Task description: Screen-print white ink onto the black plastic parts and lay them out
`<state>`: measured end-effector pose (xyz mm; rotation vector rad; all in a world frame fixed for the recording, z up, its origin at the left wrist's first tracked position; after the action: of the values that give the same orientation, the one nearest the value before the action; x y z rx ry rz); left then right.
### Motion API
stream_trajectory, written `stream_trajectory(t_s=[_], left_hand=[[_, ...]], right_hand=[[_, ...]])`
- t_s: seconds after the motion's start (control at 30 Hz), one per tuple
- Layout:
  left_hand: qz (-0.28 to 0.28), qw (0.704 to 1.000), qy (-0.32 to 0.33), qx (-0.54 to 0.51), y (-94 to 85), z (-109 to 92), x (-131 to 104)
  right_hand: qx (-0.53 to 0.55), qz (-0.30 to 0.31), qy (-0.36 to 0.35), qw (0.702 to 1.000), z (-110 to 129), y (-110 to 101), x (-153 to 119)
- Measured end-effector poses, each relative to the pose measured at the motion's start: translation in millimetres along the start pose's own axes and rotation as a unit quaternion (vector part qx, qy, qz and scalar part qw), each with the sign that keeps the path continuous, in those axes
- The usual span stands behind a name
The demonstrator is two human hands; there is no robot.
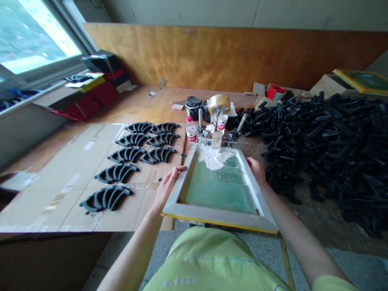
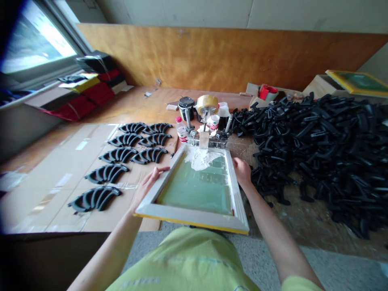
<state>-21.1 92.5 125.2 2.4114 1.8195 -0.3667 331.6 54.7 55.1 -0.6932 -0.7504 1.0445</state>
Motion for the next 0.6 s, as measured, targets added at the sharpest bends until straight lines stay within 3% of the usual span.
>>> stream_trajectory(t_s=[0.07, 0.13, 0.2, 0.27, 0.37, 0.43, 0.6], left_hand=[[0.029, 0.999, -0.042, 0.0, -1.4, 28.3, -2.1], [0.048, 0.997, -0.06, -0.021, 0.9, 58.4, 3.1], [0.048, 0.997, -0.062, -0.027, 4.5, 85.0, 11.5], [0.04, 0.997, -0.057, -0.015, 7.0, 103.9, 18.7], [0.032, 0.998, -0.05, 0.0, 7.5, 117.3, 23.1], [0.033, 0.998, -0.054, 0.001, 6.4, 120.0, 23.0], [0.022, 0.997, -0.072, -0.016, 5.7, 119.3, 21.8]], right_hand=[[-0.011, -0.048, -0.018, 0.999, 8.8, -6.2, 19.3], [-0.026, -0.068, -0.095, 0.993, 32.6, -0.2, 39.4], [-0.063, -0.036, -0.169, 0.983, 61.3, 13.9, 57.0], [-0.113, 0.03, -0.18, 0.977, 83.8, 29.8, 69.1], [-0.17, 0.132, -0.154, 0.964, 97.2, 47.2, 71.5], [-0.182, 0.161, -0.16, 0.957, 95.7, 52.1, 61.0], [-0.127, 0.212, -0.295, 0.923, 84.6, 40.4, 16.8]])
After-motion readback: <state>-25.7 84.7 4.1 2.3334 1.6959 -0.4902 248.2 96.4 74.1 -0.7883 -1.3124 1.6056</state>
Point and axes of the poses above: each hand's wrist, its own x-axis towards the middle knuckle, its own y-axis out of the palm, z = x × y, the point moved 1 cm from there along x, towards the middle knuckle, and after that the axes turned 2 degrees about z, right-handed, at the moved point
